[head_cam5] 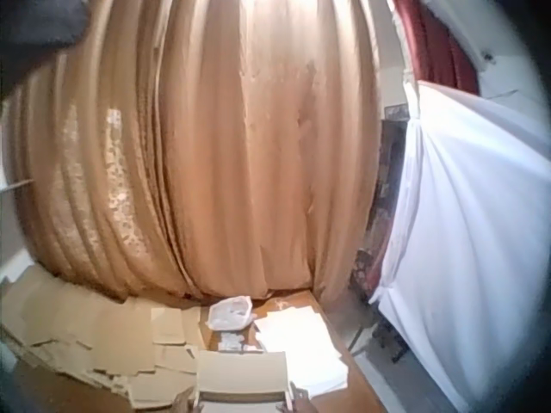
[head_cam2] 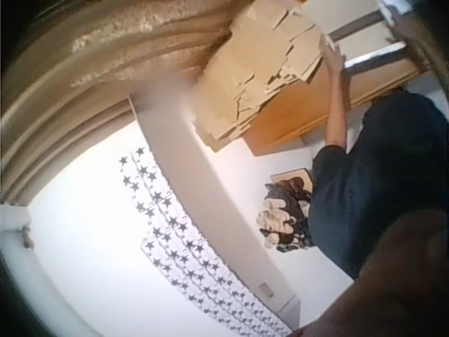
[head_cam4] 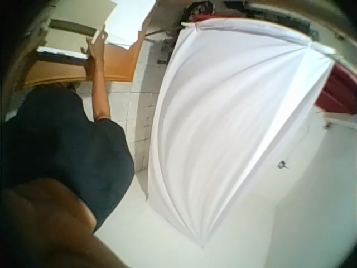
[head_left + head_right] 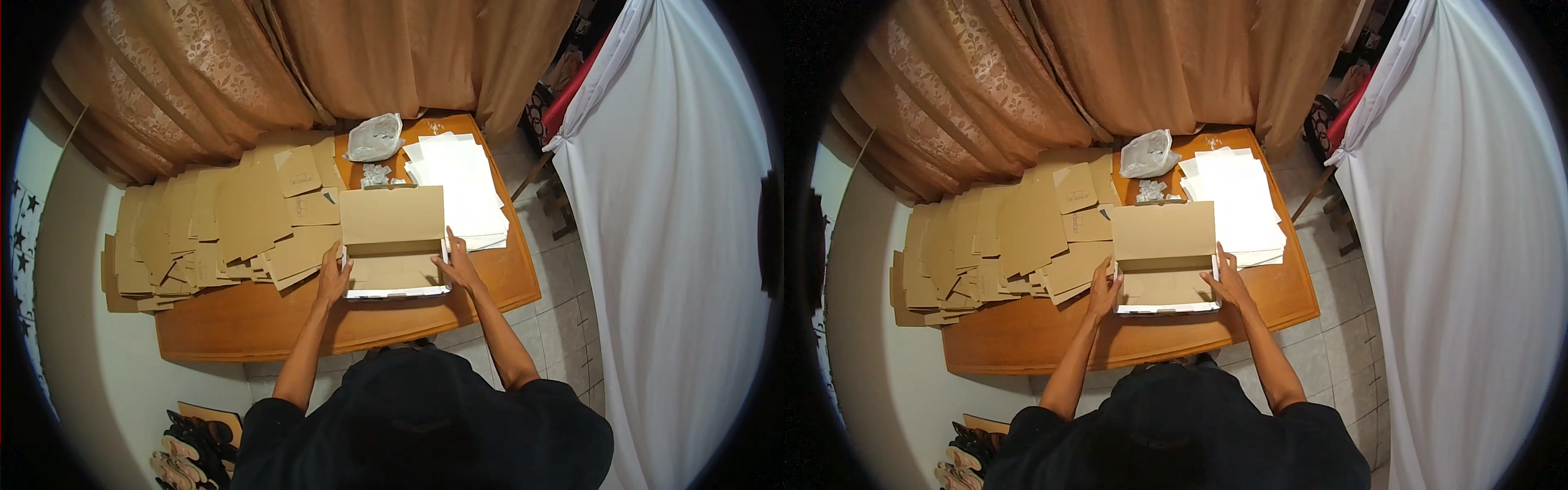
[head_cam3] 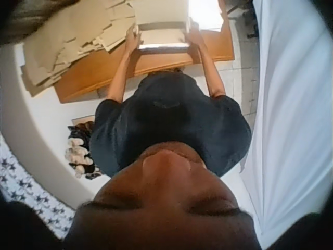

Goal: Folding cardboard shoe boxes, placing tissue paper and packets inside, and stacking them on shelves.

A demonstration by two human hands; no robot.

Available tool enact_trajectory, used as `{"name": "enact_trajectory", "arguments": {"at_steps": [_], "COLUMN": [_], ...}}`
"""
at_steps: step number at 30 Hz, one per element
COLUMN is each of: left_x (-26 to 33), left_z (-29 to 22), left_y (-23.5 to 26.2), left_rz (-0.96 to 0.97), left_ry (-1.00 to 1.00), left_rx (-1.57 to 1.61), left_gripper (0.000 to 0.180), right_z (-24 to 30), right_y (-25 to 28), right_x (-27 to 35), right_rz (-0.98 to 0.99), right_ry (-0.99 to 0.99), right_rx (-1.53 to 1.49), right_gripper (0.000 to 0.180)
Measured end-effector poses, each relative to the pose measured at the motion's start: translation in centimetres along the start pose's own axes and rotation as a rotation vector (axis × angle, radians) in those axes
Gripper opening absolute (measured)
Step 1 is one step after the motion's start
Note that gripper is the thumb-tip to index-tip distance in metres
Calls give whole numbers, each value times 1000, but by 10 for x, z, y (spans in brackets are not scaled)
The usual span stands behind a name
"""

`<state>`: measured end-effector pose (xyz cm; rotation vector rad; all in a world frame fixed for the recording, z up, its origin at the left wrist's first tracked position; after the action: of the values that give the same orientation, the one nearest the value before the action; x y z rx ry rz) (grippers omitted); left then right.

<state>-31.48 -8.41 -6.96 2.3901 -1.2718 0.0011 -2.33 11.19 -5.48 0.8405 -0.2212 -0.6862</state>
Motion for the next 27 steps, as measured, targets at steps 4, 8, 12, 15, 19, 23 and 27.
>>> {"name": "enact_trajectory", "arguments": {"at_steps": [4, 8, 12, 15, 19, 23, 27], "left_x": [45, 72, 85, 96, 99, 95, 90], "left_z": [15, 22, 50, 55, 46, 36, 28], "left_y": [9, 1, -8, -18, -17, -18, -16], "left_rz": [21, 32, -117, -85, -104, -161, -113], "left_ry": [106, -125, -215, -30, -128, -182, -167], "left_rx": [54, 2, -137, 51, -449, -838, -876], "left_gripper": [56, 52, 54, 47, 50, 58, 54], "right_z": [32, 39, 38, 40, 40, 40, 30], "right_y": [1, -14, -26, -32, -36, -39, -43], "right_x": [42, 66, 64, 64, 66, 68, 65], "right_rz": [-167, -69, -74, -43, -18, -17, -19], "right_ry": [-133, 9, 41, 32, 12, -64, -32], "right_rx": [-126, -15, 17, 74, 283, 361, 323], "right_gripper": [80, 80, 79, 76, 72, 72, 75]}}
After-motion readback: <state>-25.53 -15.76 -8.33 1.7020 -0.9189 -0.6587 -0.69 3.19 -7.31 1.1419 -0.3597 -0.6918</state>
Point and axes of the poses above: each hand's wrist, its own x-axis away from the middle knuckle, its own y-axis out of the back of the hand, z = x × y, the point moved 1 cm from there along -x, towards the middle knuckle, and after that the axes turned 11 degrees about y, right-handed, at the moved point
